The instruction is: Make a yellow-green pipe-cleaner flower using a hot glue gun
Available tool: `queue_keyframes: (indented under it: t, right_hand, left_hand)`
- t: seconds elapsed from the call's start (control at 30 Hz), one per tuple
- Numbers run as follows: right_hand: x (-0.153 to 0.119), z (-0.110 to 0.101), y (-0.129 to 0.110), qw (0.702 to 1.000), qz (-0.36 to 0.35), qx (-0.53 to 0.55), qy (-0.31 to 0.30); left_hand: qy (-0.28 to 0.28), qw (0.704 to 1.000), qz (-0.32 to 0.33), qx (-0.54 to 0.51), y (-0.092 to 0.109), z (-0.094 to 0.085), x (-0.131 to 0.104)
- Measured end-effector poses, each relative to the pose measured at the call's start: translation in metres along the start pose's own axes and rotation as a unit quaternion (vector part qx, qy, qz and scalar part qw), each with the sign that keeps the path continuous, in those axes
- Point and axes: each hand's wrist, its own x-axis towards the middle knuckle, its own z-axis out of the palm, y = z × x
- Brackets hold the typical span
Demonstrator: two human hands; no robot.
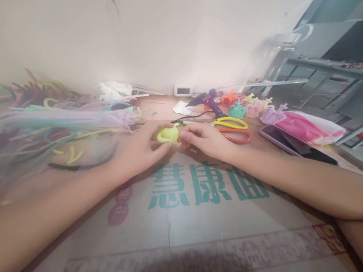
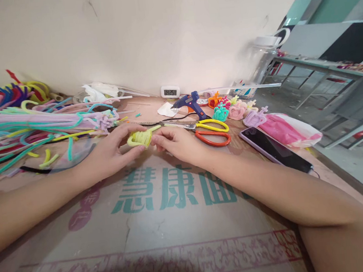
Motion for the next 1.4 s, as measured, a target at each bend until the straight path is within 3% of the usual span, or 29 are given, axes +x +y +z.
queue_keyframes:
  t: [0.1, 0.4, 0.77, 0.97, 1.4]
  right_hand:
    - [0.0004, -0.0012, 0.0006, 1.000, -0.016, -0.010, -0.006]
    - [0.0010, 0.0021, 0.0002, 0.998, 0.020, 0.058, -0.030]
    - [0.0009, 0.0004, 0.0025, 0.999, -0.038, 0.030, -0.004]
    - [0.0020, 0.0027, 0.0030, 0.997, 0.014, 0.076, -0.001]
    - [0.0000, 0.0056, -0.0015, 0.995, 0.031, 0.093, -0.008]
  left_hand:
    - [0.004, 1.000, 0.013, 0.003, -0.0013, 0.0001, -0.0002]
    - [-0.007, 0.999, 0.037, 0.028, -0.0084, 0.0009, -0.0018]
    - [0.002, 1.000, 0.025, 0.007, -0.0044, 0.0006, -0.0003]
    - [0.000, 1.000, 0.018, 0.011, -0.0052, 0.0010, -0.0012]
    - [-0.006, 1.000, 0.011, 0.022, -0.0056, 0.0003, -0.0008]
